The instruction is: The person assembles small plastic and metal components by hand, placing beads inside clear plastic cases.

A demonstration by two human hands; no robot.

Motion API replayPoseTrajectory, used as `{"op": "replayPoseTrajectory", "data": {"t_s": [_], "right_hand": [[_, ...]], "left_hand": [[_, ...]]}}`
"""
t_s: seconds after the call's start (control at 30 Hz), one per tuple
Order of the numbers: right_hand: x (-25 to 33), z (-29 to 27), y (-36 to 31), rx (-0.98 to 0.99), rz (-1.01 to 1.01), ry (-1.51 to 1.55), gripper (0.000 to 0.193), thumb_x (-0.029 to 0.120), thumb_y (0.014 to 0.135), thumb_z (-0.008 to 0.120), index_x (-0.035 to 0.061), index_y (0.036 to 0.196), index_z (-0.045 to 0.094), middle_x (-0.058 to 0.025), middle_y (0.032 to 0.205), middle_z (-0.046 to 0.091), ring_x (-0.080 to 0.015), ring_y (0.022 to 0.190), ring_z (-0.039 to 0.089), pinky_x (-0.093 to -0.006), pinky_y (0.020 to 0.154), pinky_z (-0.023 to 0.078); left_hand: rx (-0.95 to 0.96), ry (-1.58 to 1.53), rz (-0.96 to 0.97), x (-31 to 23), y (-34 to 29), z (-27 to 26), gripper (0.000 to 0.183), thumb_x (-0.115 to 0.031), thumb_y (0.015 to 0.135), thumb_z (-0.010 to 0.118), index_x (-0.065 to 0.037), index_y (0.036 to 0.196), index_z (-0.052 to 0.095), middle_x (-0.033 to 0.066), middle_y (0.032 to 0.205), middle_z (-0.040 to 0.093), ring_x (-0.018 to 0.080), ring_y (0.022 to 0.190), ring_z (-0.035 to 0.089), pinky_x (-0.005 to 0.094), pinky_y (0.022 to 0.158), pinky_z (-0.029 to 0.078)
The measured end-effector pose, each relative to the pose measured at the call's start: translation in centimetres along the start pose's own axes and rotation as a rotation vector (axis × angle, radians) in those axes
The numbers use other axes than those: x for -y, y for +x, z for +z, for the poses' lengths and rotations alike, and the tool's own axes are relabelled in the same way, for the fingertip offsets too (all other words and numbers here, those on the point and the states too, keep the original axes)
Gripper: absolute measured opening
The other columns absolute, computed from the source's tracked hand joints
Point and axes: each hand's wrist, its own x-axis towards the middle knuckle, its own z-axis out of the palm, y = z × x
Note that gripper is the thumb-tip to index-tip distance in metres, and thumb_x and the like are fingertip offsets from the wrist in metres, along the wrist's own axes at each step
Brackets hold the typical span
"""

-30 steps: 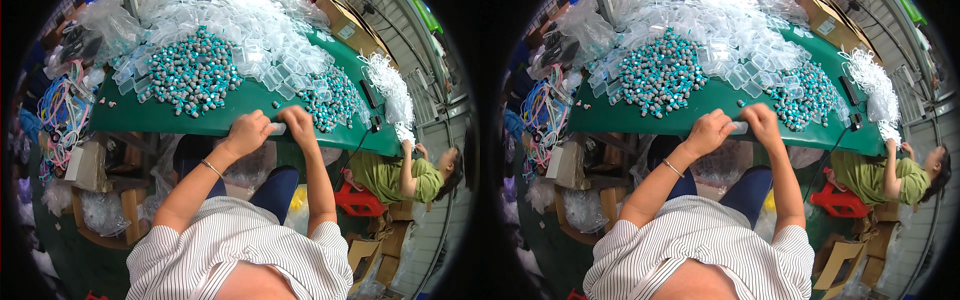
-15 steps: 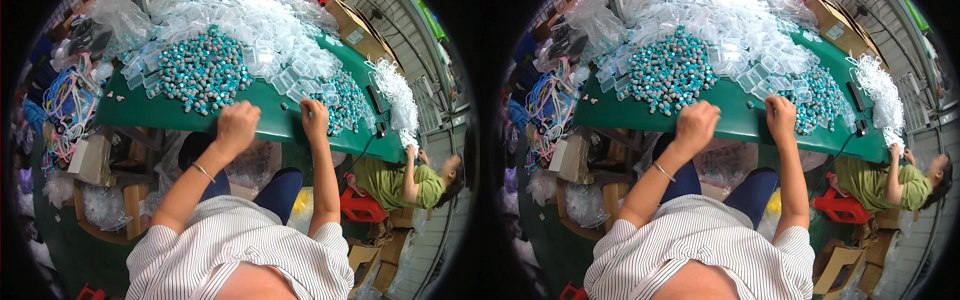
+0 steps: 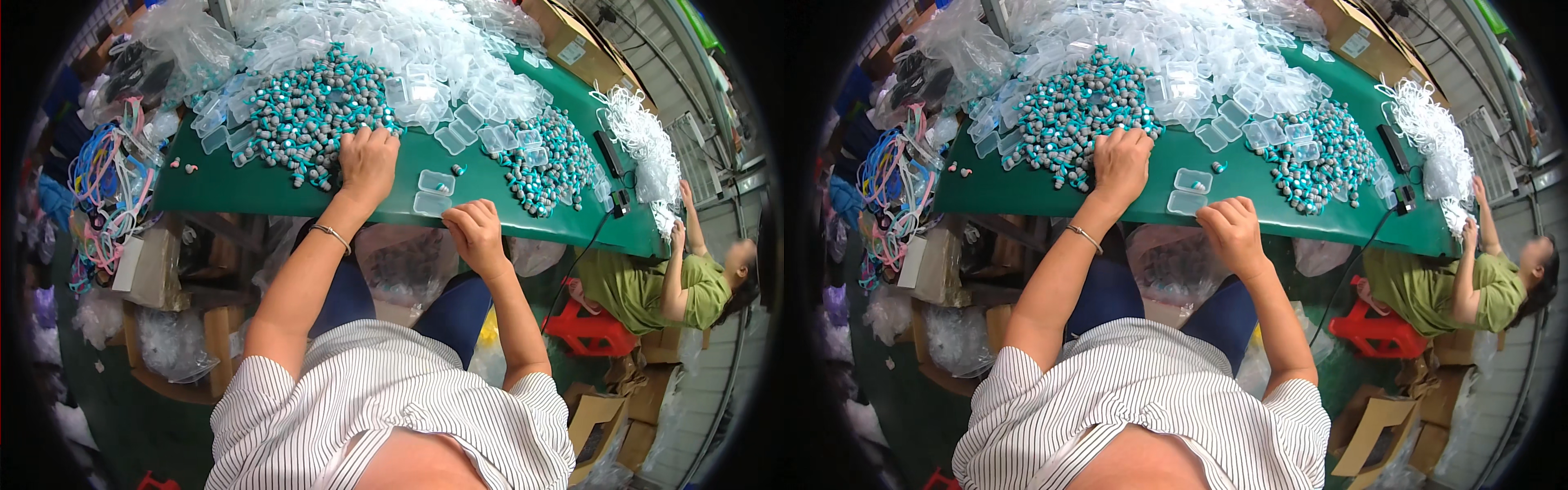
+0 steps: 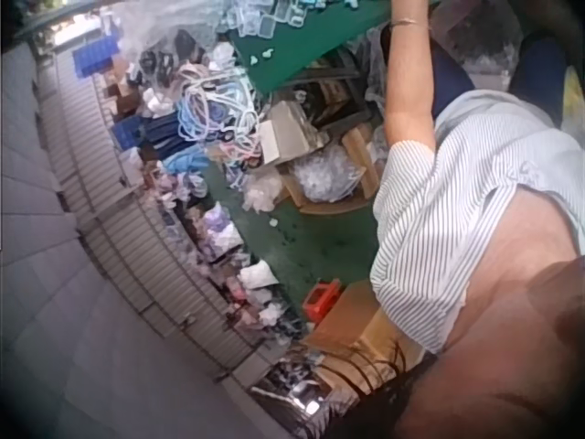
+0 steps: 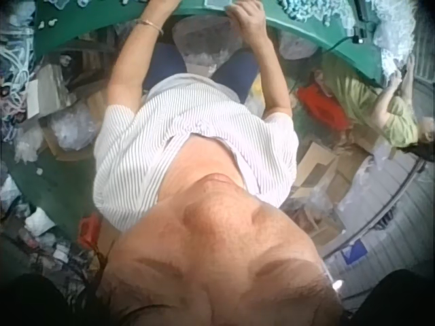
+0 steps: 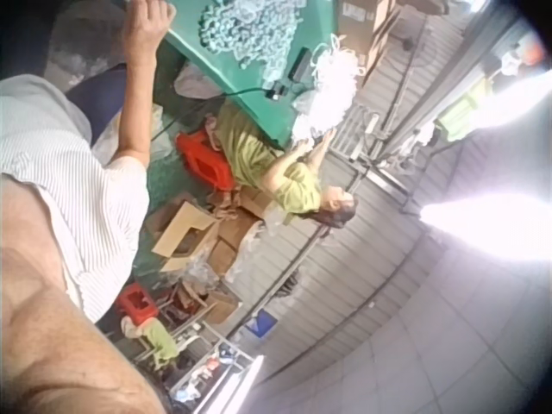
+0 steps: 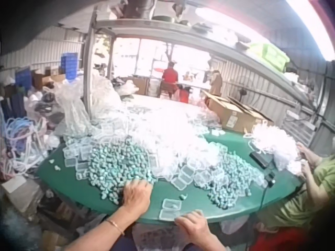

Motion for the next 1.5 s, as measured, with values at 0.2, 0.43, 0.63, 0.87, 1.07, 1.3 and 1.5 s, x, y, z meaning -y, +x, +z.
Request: {"op": "replayPoseTrajectory", "data": {"t_s": [0.2, 0.43, 0.63, 0.87, 1.07, 1.3, 1.5], "right_hand": [[-0.1, 0.1, 0.3, 0.055, -0.007, 0.039, 0.015, 0.005, 0.075, 0.071, 0.0079, 0.086, 0.063, -0.0043, 0.081, 0.062, -0.0238, 0.076, 0.059, -0.0369, 0.074, 0.044], [-1.3, 0.2, 0.9, -0.071, 0.235, 0.113, 0.012, 0.002, 0.077, 0.069, 0.0060, 0.087, 0.064, -0.0072, 0.081, 0.062, -0.0269, 0.077, 0.059, -0.0374, 0.074, 0.044], [-2.4, 1.3, 2.4, -0.006, 0.326, -0.001, 0.017, 0.006, 0.076, 0.073, 0.0110, 0.092, 0.069, -0.0039, 0.085, 0.062, -0.0244, 0.082, 0.059, -0.0372, 0.075, 0.041], [-1.9, 1.5, 3.8, 0.161, 0.237, -0.156, 0.017, 0.010, 0.074, 0.073, 0.0166, 0.090, 0.073, -0.0002, 0.086, 0.062, -0.0220, 0.090, 0.057, -0.0418, 0.082, 0.037], [-1.7, 1.0, 4.6, 0.253, 0.224, -0.156, 0.013, 0.011, 0.076, 0.071, 0.0164, 0.087, 0.073, 0.0001, 0.081, 0.065, -0.0218, 0.086, 0.058, -0.0411, 0.085, 0.035], [-2.4, 1.7, 4.7, 0.240, 0.214, -0.105, 0.011, 0.009, 0.076, 0.069, 0.0155, 0.084, 0.072, -0.0006, 0.077, 0.065, -0.0219, 0.082, 0.058, -0.0410, 0.083, 0.035], [-2.5, 2.2, 4.0, 0.151, 0.281, -0.024, 0.011, 0.006, 0.074, 0.070, 0.0141, 0.082, 0.070, 0.0000, 0.075, 0.063, -0.0208, 0.079, 0.058, -0.0395, 0.081, 0.035]], "left_hand": [[0.016, -0.071, -0.050, 0.9, 0.2, 0.6, 0.003, -0.013, 0.077, 0.070, -0.013, 0.079, 0.068, 0.0009, 0.086, 0.063, 0.0220, 0.089, 0.058, 0.0400, 0.076, 0.040], [0.041, -0.080, -0.010, 1.2, 0.3, 0.4, 0.003, -0.014, 0.076, 0.072, -0.014, 0.074, 0.069, -0.0008, 0.084, 0.067, 0.0211, 0.088, 0.059, 0.0401, 0.076, 0.040], [0.051, -0.057, -0.043, 0.9, 0.8, 0.7, 0.011, -0.013, 0.074, 0.073, -0.015, 0.084, 0.070, -0.0002, 0.083, 0.067, 0.0210, 0.091, 0.058, 0.0398, 0.077, 0.038], [0.115, -0.028, 0.012, 0.4, 0.8, -0.1, 0.014, -0.014, 0.074, 0.074, -0.015, 0.087, 0.069, 0.0002, 0.084, 0.067, 0.0213, 0.092, 0.058, 0.0412, 0.081, 0.036], [0.080, -0.457, -0.013, -0.7, -0.5, -1.1, 0.013, -0.006, 0.074, 0.070, -0.008, 0.087, 0.067, 0.0094, 0.086, 0.064, 0.0283, 0.084, 0.061, 0.0413, 0.074, 0.047], [0.125, -0.679, -0.005, -3.3, -3.0, -2.8, 0.015, 0.001, 0.075, 0.064, -0.004, 0.090, 0.064, 0.0124, 0.091, 0.063, 0.0324, 0.082, 0.063, 0.0404, 0.073, 0.052], [0.196, -0.511, 0.076, -4.1, -3.5, -2.6, 0.019, -0.001, 0.075, 0.065, -0.005, 0.094, 0.064, 0.0125, 0.089, 0.061, 0.0337, 0.086, 0.062, 0.0429, 0.077, 0.051]]}}
